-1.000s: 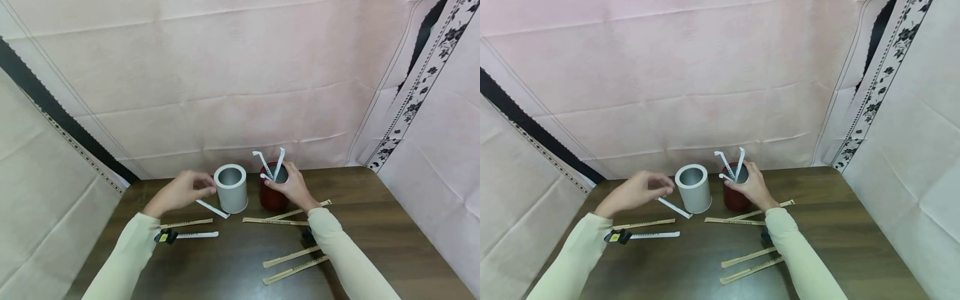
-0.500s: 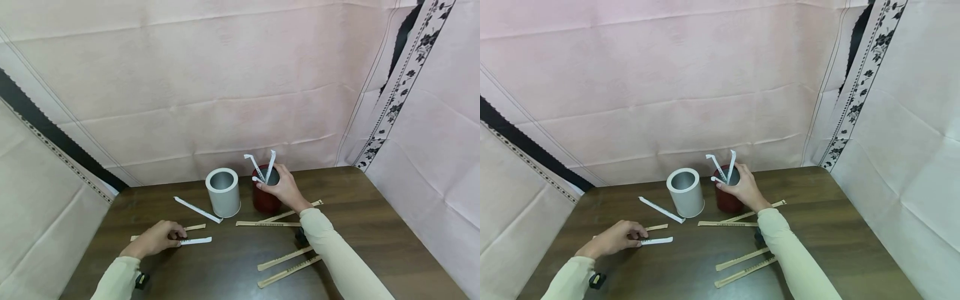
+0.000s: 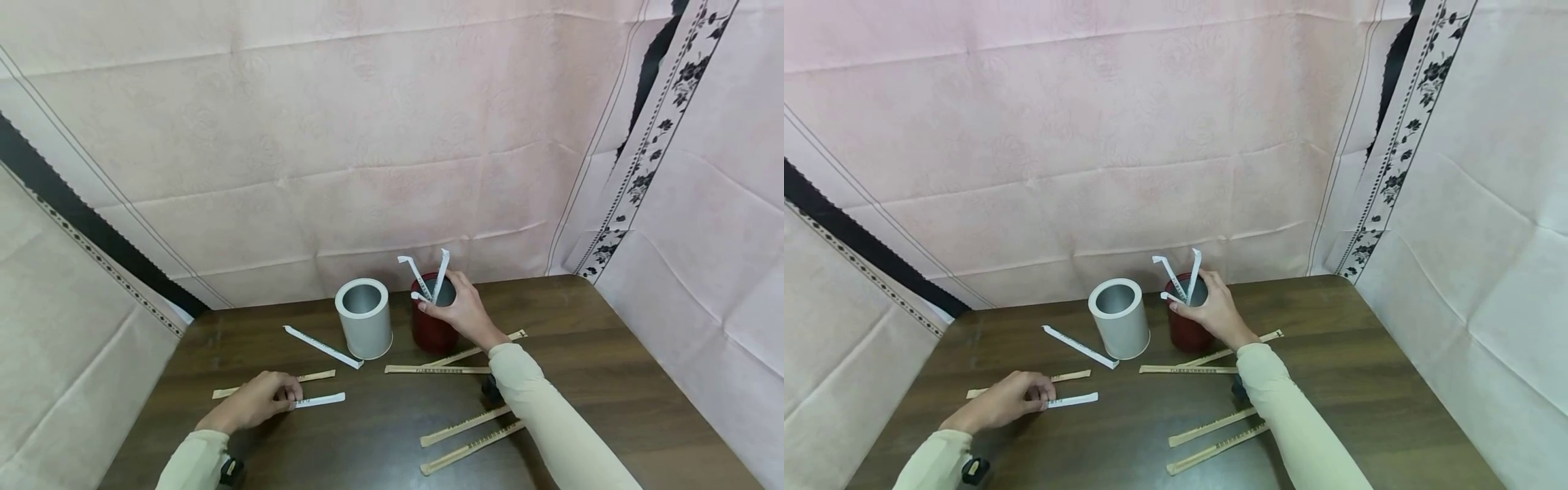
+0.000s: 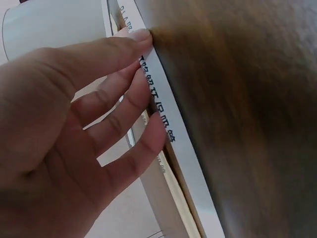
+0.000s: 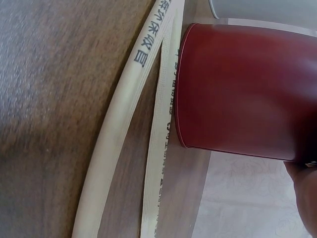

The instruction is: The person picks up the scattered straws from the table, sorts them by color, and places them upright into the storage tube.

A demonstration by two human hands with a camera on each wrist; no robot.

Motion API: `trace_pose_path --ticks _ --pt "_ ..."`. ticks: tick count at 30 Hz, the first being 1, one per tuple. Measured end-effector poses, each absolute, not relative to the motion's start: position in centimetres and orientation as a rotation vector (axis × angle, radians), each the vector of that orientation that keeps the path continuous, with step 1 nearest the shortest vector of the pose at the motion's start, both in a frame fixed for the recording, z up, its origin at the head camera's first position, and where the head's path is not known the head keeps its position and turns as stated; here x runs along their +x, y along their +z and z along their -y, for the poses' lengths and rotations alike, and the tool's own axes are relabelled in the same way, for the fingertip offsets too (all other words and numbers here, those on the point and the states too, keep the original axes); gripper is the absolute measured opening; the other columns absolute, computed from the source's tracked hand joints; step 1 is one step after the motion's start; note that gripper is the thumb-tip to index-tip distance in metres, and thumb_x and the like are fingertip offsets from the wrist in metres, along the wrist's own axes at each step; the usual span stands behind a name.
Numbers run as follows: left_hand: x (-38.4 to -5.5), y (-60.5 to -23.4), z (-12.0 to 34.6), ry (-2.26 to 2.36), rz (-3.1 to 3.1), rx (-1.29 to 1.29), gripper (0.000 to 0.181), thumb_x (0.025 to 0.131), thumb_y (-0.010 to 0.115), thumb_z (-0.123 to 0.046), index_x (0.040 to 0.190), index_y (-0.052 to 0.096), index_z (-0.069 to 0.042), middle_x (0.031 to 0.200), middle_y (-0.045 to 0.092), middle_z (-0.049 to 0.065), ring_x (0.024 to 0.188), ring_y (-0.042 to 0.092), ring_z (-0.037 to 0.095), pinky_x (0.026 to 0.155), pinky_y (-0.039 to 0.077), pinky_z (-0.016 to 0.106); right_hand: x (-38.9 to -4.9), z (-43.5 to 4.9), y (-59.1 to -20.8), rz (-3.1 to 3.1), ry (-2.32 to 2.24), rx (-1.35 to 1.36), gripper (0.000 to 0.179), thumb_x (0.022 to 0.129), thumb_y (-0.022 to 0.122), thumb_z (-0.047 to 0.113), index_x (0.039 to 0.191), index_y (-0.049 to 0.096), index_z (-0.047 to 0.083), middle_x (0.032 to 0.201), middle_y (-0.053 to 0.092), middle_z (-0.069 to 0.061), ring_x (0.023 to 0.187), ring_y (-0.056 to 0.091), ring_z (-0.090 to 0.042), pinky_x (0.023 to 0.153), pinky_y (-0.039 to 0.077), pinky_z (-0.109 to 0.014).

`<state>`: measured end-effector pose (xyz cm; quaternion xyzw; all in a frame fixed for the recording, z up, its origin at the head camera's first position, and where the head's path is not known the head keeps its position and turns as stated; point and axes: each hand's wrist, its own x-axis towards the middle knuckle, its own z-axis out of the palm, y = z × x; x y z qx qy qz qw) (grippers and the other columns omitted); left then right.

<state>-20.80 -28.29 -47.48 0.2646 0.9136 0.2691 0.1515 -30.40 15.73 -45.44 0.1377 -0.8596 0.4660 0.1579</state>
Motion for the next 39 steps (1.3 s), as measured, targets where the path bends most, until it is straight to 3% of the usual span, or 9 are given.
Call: trace_pose_path --ticks 12,18,26,33,39 --pt "-20.2 -44.8 26.2 0.779 -2.721 0.849 0.012 0.102 0.068 -0.005 0.099 0.067 -0.016 0.09 0.067 -0.006 0.081 0.06 0.002 0.071 0.053 0.025 -30.4 -15.8 -45.7 2.447 1.344 0.394 0.09 0.078 0.09 0.046 0.149 0.055 0.004 0.134 0.059 -0.013 0.121 0.054 -0.037 0.1 0.047 -0.057" --pt "-20.1 -40.8 23.9 0.927 -2.827 0.898 0.013 0.099 0.071 -0.002 0.107 0.074 -0.013 0.1 0.074 -0.005 0.09 0.07 0.007 0.079 0.059 0.029 -30.5 -15.8 -45.9 2.441 1.351 0.4 0.091 0.077 0.09 0.046 0.15 0.055 0.003 0.134 0.059 -0.013 0.121 0.054 -0.037 0.1 0.047 -0.056" --pt "-20.6 -33.7 19.6 1.068 -3.04 0.967 0.017 0.096 0.076 -0.004 0.111 0.076 -0.014 0.105 0.076 -0.004 0.091 0.073 0.011 0.081 0.061 0.036 -30.6 -15.9 -45.5 2.453 1.341 0.403 0.092 0.077 0.091 0.046 0.149 0.055 0.002 0.136 0.058 -0.014 0.123 0.053 -0.038 0.103 0.047 -0.058" --pt "-21.5 -28.6 15.0 1.384 -3.043 1.069 0.019 0.097 0.075 -0.002 0.116 0.075 -0.005 0.109 0.077 0.008 0.096 0.076 0.024 0.084 0.063 0.042 -30.6 -16.4 -45.7 2.458 1.332 0.467 0.096 0.075 0.094 0.046 0.15 0.053 0.002 0.139 0.057 -0.014 0.124 0.054 -0.037 0.107 0.046 -0.059" --pt "-22.5 -26.3 11.7 1.644 -2.951 1.115 0.018 0.097 0.075 -0.002 0.115 0.074 0.0 0.105 0.078 0.013 0.094 0.076 0.026 0.083 0.064 0.041 -30.6 -16.4 -45.9 2.452 1.327 0.487 0.096 0.076 0.094 0.044 0.152 0.052 0.004 0.14 0.058 -0.012 0.124 0.055 -0.036 0.108 0.046 -0.058"
